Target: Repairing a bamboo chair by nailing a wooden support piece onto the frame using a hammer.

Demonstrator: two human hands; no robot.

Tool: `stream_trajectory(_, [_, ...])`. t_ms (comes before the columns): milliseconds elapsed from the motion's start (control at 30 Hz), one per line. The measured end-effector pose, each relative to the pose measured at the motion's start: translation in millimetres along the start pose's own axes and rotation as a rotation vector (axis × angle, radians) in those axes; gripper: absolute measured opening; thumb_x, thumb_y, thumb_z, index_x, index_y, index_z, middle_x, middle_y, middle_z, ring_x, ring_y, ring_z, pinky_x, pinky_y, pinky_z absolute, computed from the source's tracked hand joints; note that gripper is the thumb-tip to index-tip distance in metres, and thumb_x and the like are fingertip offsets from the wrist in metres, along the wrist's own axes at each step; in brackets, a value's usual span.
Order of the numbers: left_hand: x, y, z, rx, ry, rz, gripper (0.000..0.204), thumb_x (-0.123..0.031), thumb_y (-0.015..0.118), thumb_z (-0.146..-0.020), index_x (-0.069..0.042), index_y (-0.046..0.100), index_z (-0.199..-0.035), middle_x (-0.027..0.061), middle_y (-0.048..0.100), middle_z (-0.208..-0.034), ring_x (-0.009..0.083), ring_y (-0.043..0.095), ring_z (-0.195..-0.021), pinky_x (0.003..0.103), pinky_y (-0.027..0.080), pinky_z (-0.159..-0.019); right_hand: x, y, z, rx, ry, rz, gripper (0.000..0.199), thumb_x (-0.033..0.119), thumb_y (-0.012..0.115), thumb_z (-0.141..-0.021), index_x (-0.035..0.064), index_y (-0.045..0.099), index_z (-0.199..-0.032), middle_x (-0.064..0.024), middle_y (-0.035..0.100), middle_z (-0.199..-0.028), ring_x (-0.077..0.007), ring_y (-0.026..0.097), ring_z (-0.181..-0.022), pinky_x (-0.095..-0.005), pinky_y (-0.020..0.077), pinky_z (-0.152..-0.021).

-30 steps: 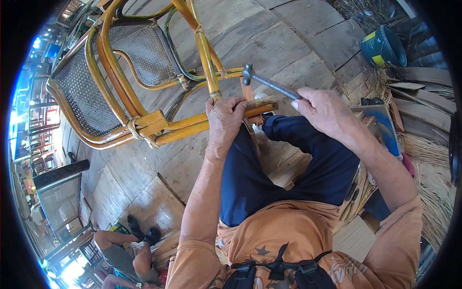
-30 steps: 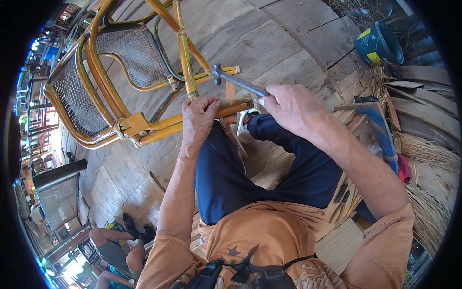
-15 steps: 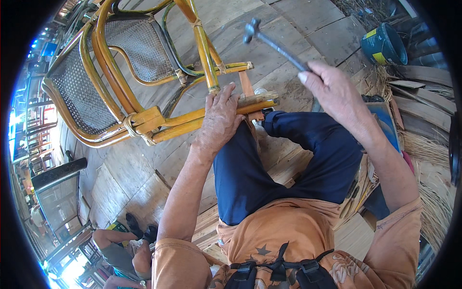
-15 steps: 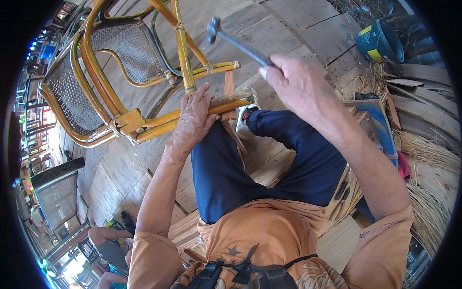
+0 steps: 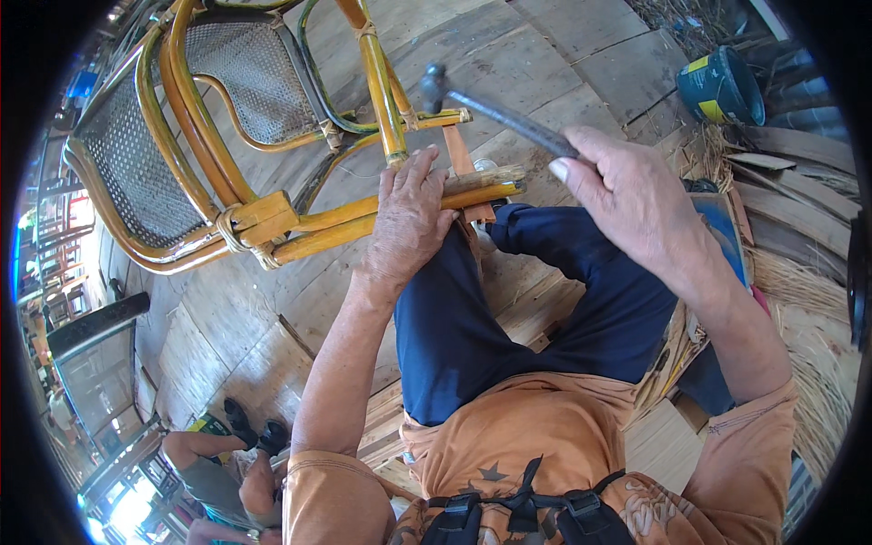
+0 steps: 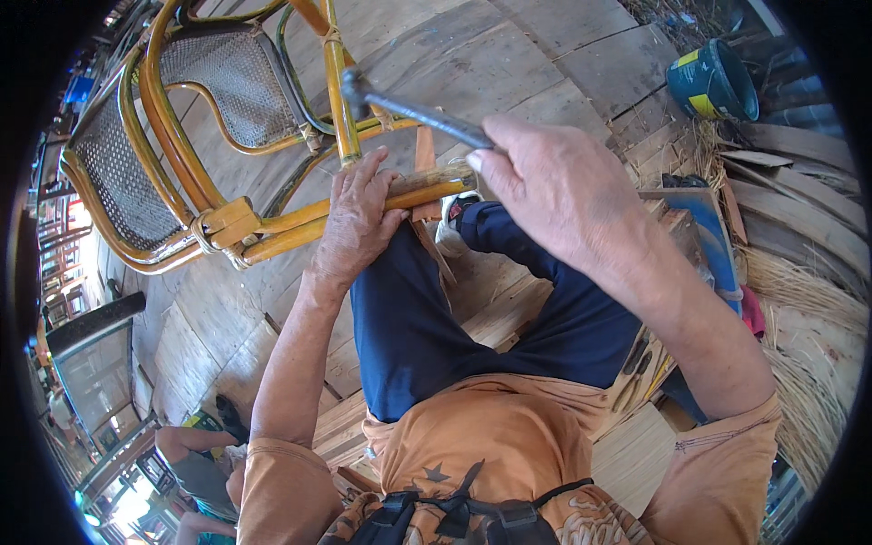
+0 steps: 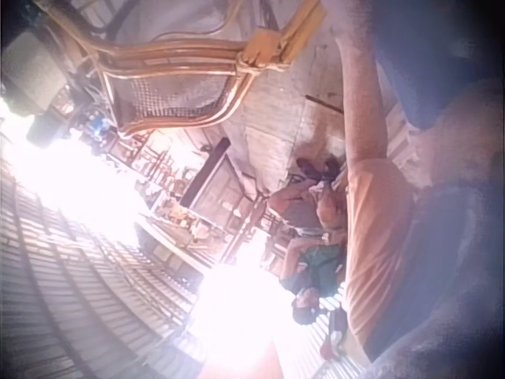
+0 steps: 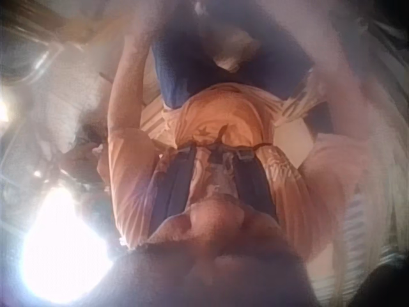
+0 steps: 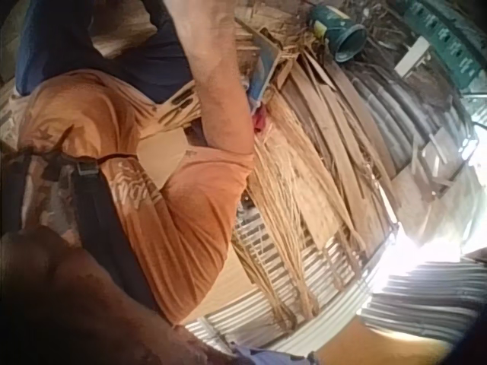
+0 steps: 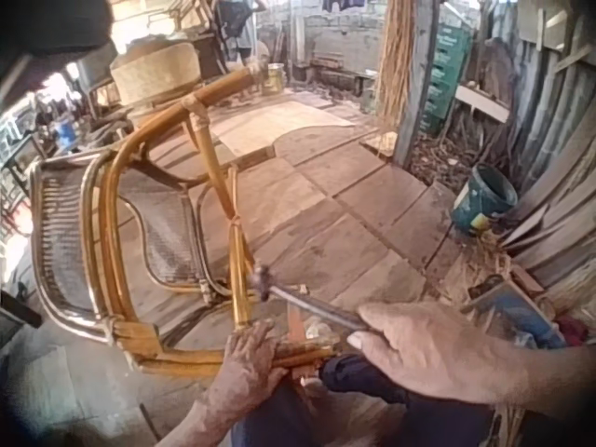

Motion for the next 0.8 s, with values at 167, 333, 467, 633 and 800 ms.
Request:
stream_trajectory(167, [1, -5, 1, -0.037, 0.002, 0.003, 0.046, -0.010, 0.072, -0.067, 0.002, 0.053, -0.107, 0.0201, 0.038, -0.132, 0.0380, 0.039, -0.121, 0.045, 0.032, -0.101, 23, 3, 2, -0.077, -0.219, 0.033, 0.018, 0.019, 0.051, -0.089, 0.0014, 0.052, -0.090, -0.0185, 0.060, -0.073, -0.0374, 0.060, -0.071, -0.0454, 0.0466, -0.062])
stream_trajectory(333, [1, -5, 1, -0.040, 0.015, -0.007, 0.045, -0.011, 0.072, -0.066, 0.003, 0.053, -0.104, 0.0194, 0.040, -0.129, 0.0369, 0.038, -0.122, 0.045, 0.032, -0.101, 0, 19, -6, 0.153, -0.047, 0.235, 0.018, 0.020, 0.052, -0.089, 0.0012, 0.054, -0.089, -0.0191, 0.060, -0.073, -0.0380, 0.060, -0.071, -0.0466, 0.0462, -0.063])
stream_trajectory(467, [1, -5, 2, -0.045, 0.038, 0.025, 0.044, -0.010, 0.072, -0.067, 0.003, 0.052, -0.104, 0.0192, 0.041, -0.129, 0.0391, 0.038, -0.121, 0.046, 0.032, -0.102, 4, 5, -5, 0.064, -0.026, 0.084, 0.020, 0.021, 0.051, -0.089, 0.0011, 0.054, -0.086, -0.0195, 0.059, -0.072, -0.0387, 0.060, -0.071, -0.0476, 0.0458, -0.063])
stream_trajectory(633, [2, -4, 2, -0.047, 0.037, 0.008, 0.044, -0.010, 0.071, -0.067, 0.003, 0.052, -0.104, 0.0189, 0.043, -0.126, 0.0386, 0.038, -0.121, 0.046, 0.031, -0.102, 11, 16, -8, 0.123, -0.070, 0.115, 0.020, 0.021, 0.050, -0.090, 0.0014, 0.053, -0.086, -0.0198, 0.059, -0.072, -0.0384, 0.060, -0.071, -0.0475, 0.0455, -0.063])
stream_trajectory(800, [2, -4, 4, -0.050, 0.038, -0.010, 0.044, -0.010, 0.071, -0.068, 0.003, 0.051, -0.105, 0.0184, 0.045, -0.125, 0.0381, 0.038, -0.122, 0.046, 0.031, -0.102, 7, 8, -11, 0.100, -0.047, 0.149, 0.020, 0.022, 0.051, -0.089, 0.0021, 0.053, -0.086, -0.0184, 0.059, -0.070, -0.0373, 0.060, -0.070, -0.0479, 0.0456, -0.062])
Point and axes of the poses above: each hand's wrist, its own z-axis away from the middle knuckle, its own y-axis out of the palm, x = y × z, the point moved 9 cm from there along -z, towards the middle knuckle
